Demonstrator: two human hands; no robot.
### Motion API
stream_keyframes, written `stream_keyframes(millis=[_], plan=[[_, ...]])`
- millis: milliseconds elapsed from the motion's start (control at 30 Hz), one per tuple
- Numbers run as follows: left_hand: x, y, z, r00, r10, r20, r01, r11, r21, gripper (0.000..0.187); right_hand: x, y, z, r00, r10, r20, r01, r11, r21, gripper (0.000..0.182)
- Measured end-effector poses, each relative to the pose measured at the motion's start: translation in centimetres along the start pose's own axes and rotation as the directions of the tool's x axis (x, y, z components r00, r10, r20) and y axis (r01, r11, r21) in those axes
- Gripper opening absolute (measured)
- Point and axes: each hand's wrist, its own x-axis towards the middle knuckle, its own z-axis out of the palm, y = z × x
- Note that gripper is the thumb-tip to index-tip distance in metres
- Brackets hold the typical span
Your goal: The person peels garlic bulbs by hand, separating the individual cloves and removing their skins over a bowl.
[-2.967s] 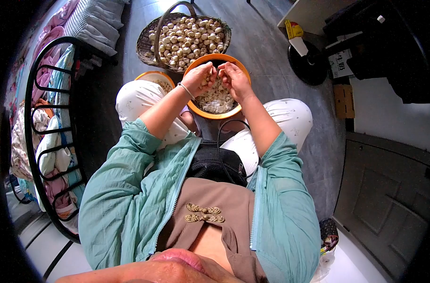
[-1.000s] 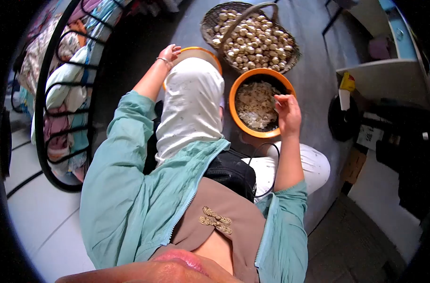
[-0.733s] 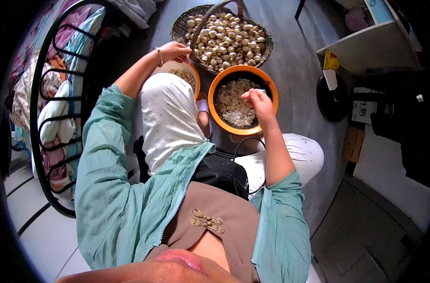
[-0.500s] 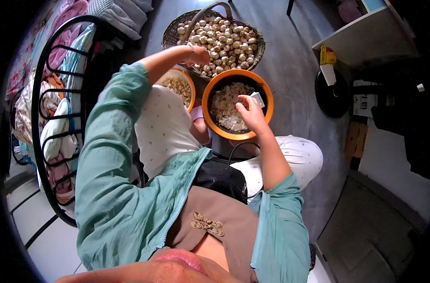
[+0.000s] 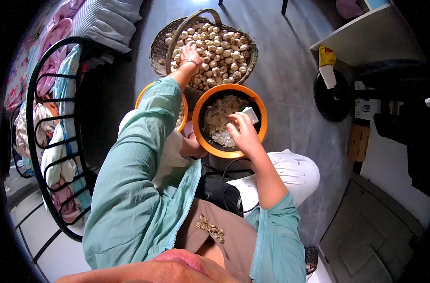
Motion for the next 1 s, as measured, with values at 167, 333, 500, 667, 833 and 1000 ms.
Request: stream_keyframes(millis=[167, 333, 500, 667, 833, 1000], plan=[[2.9, -1.9, -1.4, 0.974, -0.090, 0.208, 0.120, 0.983, -0.140, 0.078, -0.2, 0.1, -0.2, 0.997, 0.064, 0.048, -0.066, 0.997, 0.029, 0.033], [3.1, -2.0, -0.7, 0.972, -0.039, 0.230, 0.082, 0.980, -0.181, 0.061, 0.2, 0.0, 0.0, 0.994, 0.089, 0.065, -0.093, 0.994, 0.055, 0.032], [0.3, -1.9, 0.9, 0.984, 0.105, 0.142, -0.069, 0.968, -0.240, 0.044, 0.3, 0.0, 0.0, 0.990, 0.088, 0.108, -0.092, 0.995, 0.035, 0.032], [-1.5, -1.6, -1.0, 0.977, 0.175, 0.119, -0.150, 0.969, -0.198, 0.047, 0.0, -0.1, 0.1, 0.995, 0.070, 0.073, -0.074, 0.996, 0.058, 0.031], [-1.8, -1.3, -2.2, 0.969, 0.232, 0.088, -0.198, 0.936, -0.291, 0.041, 0.1, 0.4, 0.2, 0.999, 0.035, 0.042, -0.037, 0.998, 0.051, 0.030], [-2.8, 0.8, -3.8, 0.926, 0.378, 0.018, -0.325, 0.818, -0.474, 0.040, 0.6, 0.0, -0.6, 0.998, 0.053, -0.014, -0.052, 0.993, 0.108, 0.029]])
